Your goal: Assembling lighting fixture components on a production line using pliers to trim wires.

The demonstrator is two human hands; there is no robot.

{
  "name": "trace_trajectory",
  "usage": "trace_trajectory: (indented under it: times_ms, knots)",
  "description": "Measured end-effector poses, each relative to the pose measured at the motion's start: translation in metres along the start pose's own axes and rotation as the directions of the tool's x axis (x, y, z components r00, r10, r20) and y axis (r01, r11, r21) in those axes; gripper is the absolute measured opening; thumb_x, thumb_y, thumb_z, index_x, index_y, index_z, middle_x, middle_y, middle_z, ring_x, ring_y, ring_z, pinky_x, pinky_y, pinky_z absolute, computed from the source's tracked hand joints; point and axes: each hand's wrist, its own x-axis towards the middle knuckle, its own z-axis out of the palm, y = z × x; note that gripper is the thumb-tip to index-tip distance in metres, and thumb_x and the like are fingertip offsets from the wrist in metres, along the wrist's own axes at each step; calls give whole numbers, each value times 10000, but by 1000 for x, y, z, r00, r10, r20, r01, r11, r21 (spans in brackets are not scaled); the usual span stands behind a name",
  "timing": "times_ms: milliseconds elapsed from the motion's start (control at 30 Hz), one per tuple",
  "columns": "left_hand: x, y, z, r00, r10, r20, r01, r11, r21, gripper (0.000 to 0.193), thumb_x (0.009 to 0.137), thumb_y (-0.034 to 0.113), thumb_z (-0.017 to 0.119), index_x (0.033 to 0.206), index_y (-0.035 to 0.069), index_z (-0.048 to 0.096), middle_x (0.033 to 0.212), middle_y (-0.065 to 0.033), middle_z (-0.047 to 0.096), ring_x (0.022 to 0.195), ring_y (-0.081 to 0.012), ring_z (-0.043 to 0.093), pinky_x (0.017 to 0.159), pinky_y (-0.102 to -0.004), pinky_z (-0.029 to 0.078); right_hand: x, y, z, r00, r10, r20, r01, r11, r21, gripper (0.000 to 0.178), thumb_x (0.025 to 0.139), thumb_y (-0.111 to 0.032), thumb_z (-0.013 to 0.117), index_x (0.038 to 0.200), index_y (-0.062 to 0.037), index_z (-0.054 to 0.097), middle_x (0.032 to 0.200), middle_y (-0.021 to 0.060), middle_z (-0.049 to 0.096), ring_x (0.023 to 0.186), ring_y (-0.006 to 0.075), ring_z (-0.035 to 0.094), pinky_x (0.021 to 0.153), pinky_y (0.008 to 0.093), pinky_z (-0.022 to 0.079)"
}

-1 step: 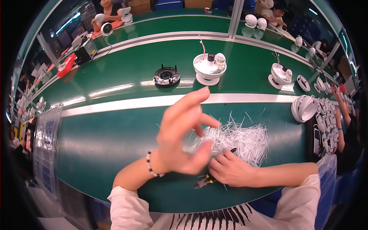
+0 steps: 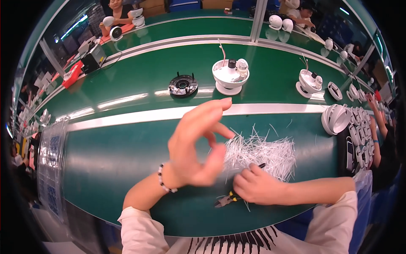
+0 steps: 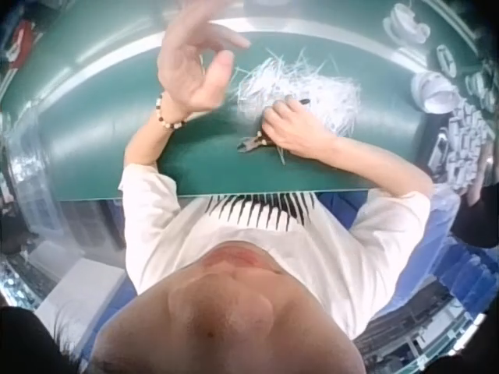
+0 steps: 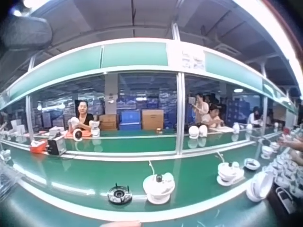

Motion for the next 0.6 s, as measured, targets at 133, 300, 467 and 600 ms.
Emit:
trace_trajectory:
  times_ms: [133,300,467,600]
  knots:
    - [14,-72,-14,978,-206,21,191,938,288,286,687,-63,520,933,59,603,939,-65,603,643,-85,573,425,-160,395,3,72,-33,974,133,-184,-151,985,-85,205,572,-123,550,761,-47,529,778,82,470,676,214,482,602,366,394]
    - [31,-186,-33,922,-265,283,-21,696,718,134,699,42,590,831,45,565,968,-69,576,859,-224,545,694,-309,463,19,198,-63,777,512,-365,-624,698,-350,364,500,-41,606,846,-33,493,829,112,472,834,286,461,747,377,366]
    - [37,-242,5,885,-346,312,58,747,662,177,704,105,617,871,46,608,944,-79,587,900,-252,537,771,-341,442,25,300,-23,754,634,-171,-630,625,-461,345,545,-138,650,854,-39,535,837,89,501,889,246,482,712,361,409]
    - [56,-261,14,826,-500,261,203,695,690,107,701,91,620,773,14,638,747,-108,628,682,-249,600,651,-326,478,37,328,9,855,501,-136,-508,754,-416,345,541,-136,645,861,-45,555,846,85,507,858,238,502,687,341,408]
